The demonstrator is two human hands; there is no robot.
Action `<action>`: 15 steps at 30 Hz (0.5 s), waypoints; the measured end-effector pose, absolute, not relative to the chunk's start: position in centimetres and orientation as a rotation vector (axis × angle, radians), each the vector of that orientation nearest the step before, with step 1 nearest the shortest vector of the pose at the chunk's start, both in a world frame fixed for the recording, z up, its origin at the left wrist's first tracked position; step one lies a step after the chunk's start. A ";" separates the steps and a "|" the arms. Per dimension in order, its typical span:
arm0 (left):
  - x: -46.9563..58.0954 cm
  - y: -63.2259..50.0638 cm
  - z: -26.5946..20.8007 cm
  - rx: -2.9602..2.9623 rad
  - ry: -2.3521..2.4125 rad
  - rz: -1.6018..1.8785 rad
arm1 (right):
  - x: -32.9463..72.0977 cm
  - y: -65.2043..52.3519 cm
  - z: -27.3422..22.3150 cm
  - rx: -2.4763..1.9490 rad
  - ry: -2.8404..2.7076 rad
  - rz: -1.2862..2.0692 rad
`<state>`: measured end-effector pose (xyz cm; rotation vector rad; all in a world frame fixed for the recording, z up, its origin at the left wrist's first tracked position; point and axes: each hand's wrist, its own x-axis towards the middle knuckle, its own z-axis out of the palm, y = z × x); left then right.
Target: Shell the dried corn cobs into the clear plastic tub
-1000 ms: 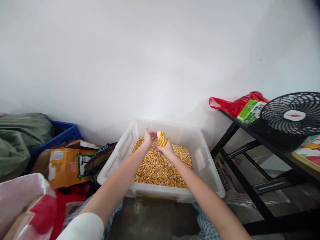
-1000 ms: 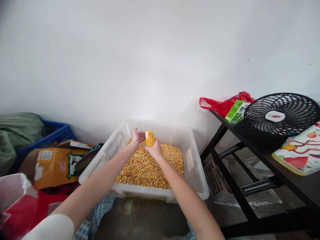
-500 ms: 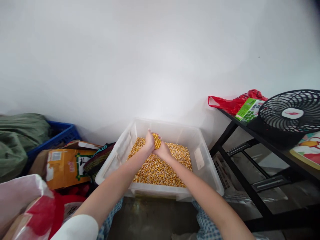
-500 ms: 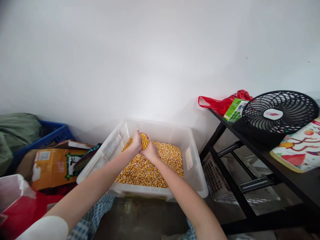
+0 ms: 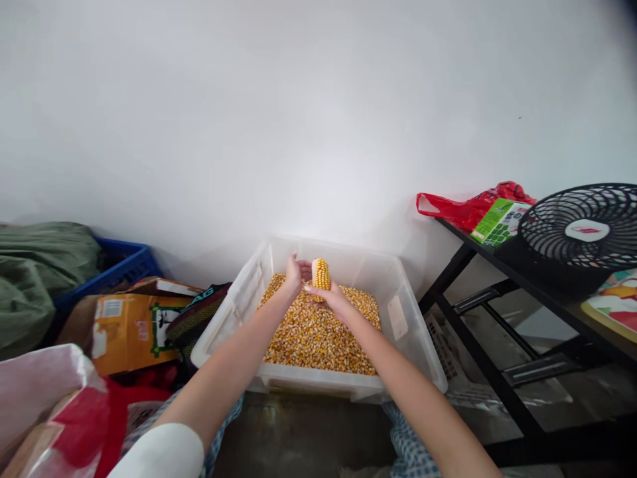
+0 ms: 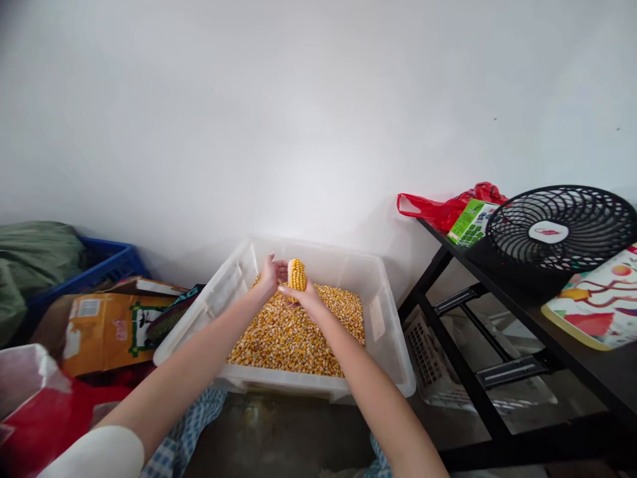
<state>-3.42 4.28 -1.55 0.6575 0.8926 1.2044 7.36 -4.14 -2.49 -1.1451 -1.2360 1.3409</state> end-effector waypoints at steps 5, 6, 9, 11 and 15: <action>-2.8 4.1 -1.8 0.940 1.032 1.307 | 8.0 -3.0 -2.4 -1.097 -1.135 1.139; -2.4 3.9 -2.0 0.996 1.031 1.296 | 8.0 -2.8 -2.4 -1.092 -1.141 1.098; -0.9 3.0 -2.4 1.096 0.947 1.256 | 8.1 -2.5 -2.7 -1.155 -1.169 0.964; -0.3 2.5 -2.6 1.103 0.894 1.235 | 8.2 -2.5 -2.8 -1.251 -1.156 0.892; -0.3 1.8 -2.6 1.240 1.112 1.203 | 8.8 -2.3 -2.1 -1.187 -0.988 0.894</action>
